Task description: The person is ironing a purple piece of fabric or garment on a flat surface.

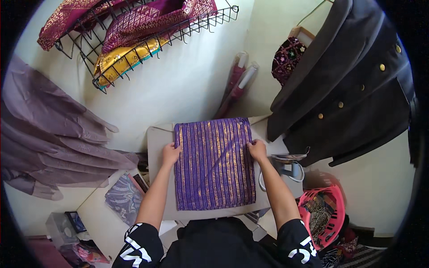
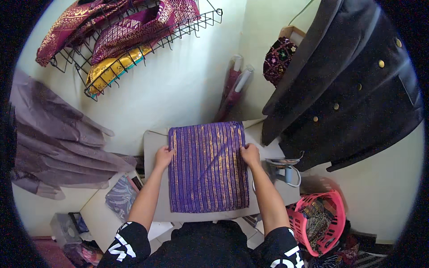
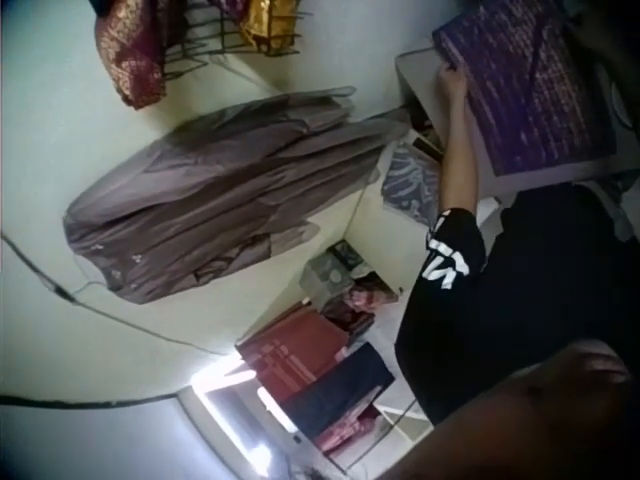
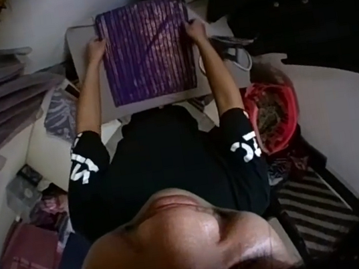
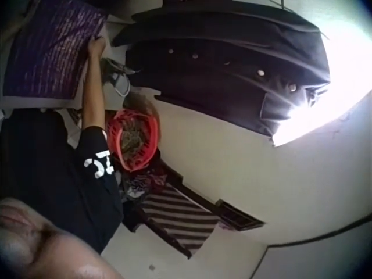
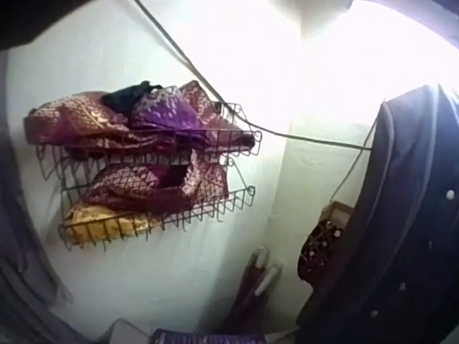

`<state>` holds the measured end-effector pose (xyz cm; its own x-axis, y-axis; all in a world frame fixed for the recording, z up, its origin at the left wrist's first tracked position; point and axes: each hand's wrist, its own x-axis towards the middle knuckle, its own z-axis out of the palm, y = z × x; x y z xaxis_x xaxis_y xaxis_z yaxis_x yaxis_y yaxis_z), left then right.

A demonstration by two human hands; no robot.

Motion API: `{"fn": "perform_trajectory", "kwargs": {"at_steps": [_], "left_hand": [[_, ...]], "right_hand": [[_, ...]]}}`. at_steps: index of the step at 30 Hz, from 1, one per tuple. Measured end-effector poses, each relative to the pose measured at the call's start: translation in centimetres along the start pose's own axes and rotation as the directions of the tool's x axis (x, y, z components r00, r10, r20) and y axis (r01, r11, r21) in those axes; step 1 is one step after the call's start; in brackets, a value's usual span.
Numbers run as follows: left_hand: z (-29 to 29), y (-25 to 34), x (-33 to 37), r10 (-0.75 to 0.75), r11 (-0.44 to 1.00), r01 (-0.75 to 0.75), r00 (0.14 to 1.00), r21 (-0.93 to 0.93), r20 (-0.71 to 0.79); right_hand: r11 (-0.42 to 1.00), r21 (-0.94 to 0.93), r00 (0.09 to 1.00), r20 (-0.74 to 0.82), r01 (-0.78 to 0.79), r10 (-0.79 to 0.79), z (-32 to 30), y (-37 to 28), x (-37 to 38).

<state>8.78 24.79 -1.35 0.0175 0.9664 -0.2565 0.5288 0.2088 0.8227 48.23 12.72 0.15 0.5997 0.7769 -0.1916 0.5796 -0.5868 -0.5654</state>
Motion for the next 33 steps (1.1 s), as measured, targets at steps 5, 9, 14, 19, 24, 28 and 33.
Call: {"fn": "perform_trajectory", "kwargs": {"at_steps": [5,9,14,19,24,28,33], "left_hand": [[-2.5,-2.6,-7.0,-0.037,0.986,0.035,0.999,0.160,0.015],[-2.2,-4.2,-10.7,0.016,0.997,-0.009,0.996,0.080,-0.084],[-2.5,-3.8,-17.2,-0.007,0.999,0.009,0.999,0.054,-0.037],[-2.8,-7.1,-20.5,0.080,0.997,-0.076,0.979,0.026,-0.189],[-2.0,-6.4,-24.0,0.100,0.982,-0.069,0.979,0.176,-0.178],[-2.8,-8.0,-25.6,0.145,0.976,-0.115,0.977,0.185,-0.158],[-3.4,-9.1,-26.8,0.279,0.898,-0.240,0.959,0.368,-0.055]], "right_hand": [[0.993,-0.105,0.988,0.148,0.049,-0.033,-0.6,0.8,-3.2],[0.997,-0.066,0.994,0.108,0.026,-0.019,-1.0,2.4,-5.1],[0.991,-0.029,0.976,0.179,0.131,-0.124,-2.1,2.7,-9.8],[0.980,0.061,0.971,0.135,0.192,-0.198,-3.5,3.4,-13.5],[0.954,0.078,0.947,0.122,0.288,-0.296,-2.7,6.8,-16.0],[0.927,0.068,0.912,0.169,0.368,-0.375,-2.9,8.7,-16.6],[0.818,-0.045,0.817,0.105,0.573,-0.566,-2.4,11.5,-16.8]]}}
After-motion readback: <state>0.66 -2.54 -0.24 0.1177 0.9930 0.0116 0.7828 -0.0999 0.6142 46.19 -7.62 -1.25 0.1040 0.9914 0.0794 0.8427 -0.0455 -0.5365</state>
